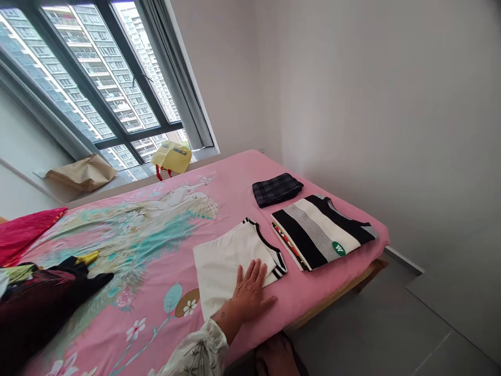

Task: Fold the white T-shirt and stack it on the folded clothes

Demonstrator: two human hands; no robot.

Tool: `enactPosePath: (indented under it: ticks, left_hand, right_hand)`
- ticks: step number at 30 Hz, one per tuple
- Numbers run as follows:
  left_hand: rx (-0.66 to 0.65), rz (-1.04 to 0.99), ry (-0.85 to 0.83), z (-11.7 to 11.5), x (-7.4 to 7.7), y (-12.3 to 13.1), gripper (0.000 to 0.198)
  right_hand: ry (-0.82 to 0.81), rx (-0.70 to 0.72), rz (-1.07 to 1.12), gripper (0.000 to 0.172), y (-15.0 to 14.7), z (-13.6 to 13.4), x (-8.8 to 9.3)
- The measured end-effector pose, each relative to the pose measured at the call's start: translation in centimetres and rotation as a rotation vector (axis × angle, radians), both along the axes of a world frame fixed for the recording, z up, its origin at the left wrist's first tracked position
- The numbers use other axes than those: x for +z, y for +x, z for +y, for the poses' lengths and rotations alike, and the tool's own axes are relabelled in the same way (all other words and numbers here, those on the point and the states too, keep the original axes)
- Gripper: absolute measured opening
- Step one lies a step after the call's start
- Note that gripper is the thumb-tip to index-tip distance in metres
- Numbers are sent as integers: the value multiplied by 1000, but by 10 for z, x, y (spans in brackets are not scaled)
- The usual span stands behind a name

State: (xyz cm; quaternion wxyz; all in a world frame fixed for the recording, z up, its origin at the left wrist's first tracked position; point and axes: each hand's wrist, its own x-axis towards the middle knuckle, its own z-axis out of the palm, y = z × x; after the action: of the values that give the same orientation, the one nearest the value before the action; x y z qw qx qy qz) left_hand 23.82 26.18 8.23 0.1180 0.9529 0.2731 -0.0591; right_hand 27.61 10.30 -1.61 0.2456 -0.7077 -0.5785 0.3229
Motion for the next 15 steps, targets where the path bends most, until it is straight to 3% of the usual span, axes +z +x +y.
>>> enactPosePath:
  ticks: [5,10,15]
  left_hand:
    - [-30,-112,-18,-19,12,-34,61]
    - [240,-127,115,24,24,-59,51]
    - [426,12,117,52,12,-72,63]
  right_hand:
    - [65,-28,10,24,-4,-9,9]
    - [96,-53,22,23,-9,-13,7]
    - [102,-46,-18,24,-10,-11,-1]
